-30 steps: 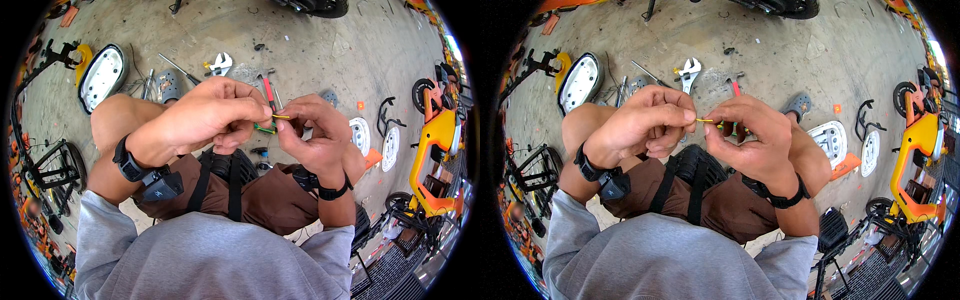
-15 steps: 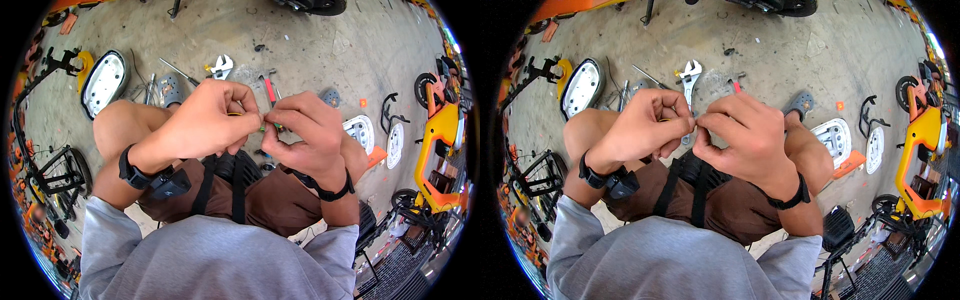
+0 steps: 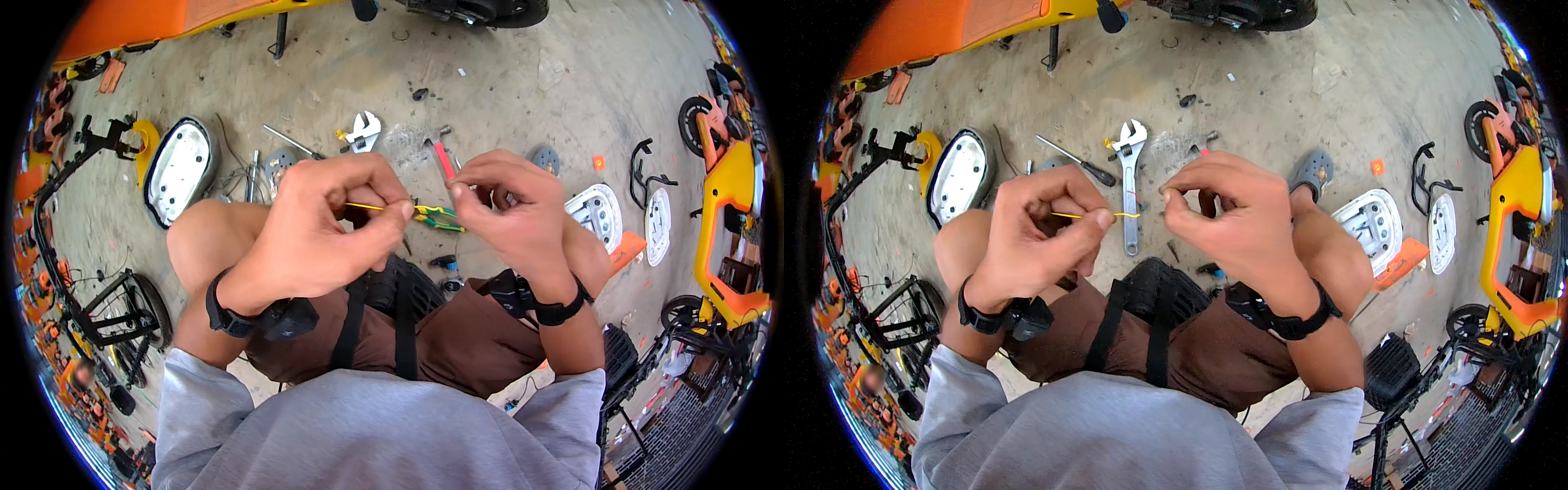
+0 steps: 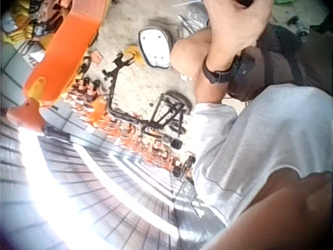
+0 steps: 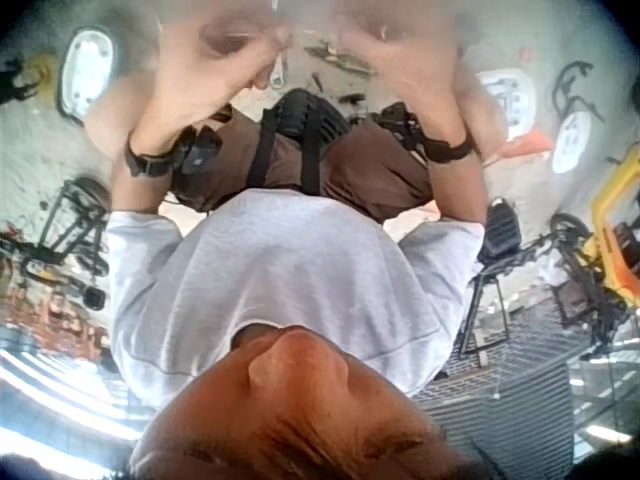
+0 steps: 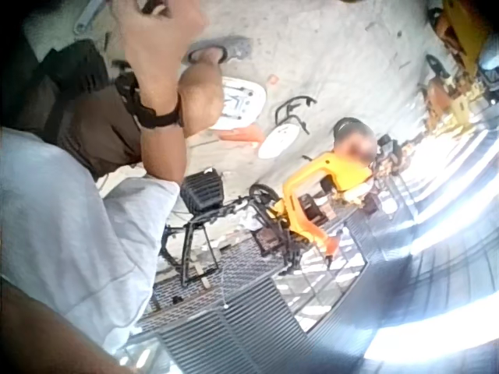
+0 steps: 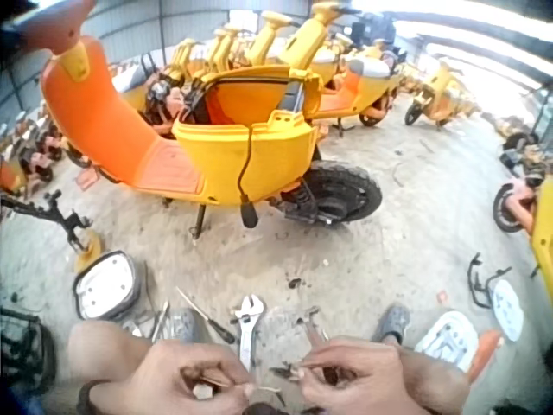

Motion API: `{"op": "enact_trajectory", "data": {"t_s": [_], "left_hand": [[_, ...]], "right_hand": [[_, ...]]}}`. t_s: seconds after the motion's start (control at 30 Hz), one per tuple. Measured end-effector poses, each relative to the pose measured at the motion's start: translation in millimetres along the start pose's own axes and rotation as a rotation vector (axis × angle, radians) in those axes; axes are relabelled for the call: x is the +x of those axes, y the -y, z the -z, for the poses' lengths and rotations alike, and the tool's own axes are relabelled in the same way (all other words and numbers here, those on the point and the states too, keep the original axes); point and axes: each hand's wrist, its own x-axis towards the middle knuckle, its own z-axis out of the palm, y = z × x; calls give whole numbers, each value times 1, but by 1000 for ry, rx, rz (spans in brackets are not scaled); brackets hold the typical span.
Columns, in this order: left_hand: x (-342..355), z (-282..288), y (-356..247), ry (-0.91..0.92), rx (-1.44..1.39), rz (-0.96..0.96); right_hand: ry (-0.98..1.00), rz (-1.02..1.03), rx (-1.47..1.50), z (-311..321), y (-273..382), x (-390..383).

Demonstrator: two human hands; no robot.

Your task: The person uses a wire stripper to remove insulation from wires and then connects them together by hand while sitting on the floor among scooters.

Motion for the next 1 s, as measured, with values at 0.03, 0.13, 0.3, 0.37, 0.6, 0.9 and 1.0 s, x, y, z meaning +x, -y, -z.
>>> {"op": "enact_trajectory", "data": {"t_s": [0.03,0.13,0.3,0.37,0.6,0.9,1.0], "left_hand": [[2,3,-1,9,-7,16],[3,5,-2,31,-13,54],[1,3,-1,16,-18,109],[3,2,0,22,-15,127],[5,-2,2,41,3,136],[7,-3,3,117,77,219],[8,-3,4,148,64,256]], "right_hand": [[-38,-28,67,1,0,-1],[-120,-20,291,-2,-4,-10],[29,266,144,-2,4,-7],[46,330,91,-4,6,-6],[99,295,66,-4,6,-4],[206,250,42,5,8,-1],[214,324,43,3,5,-1]]}}
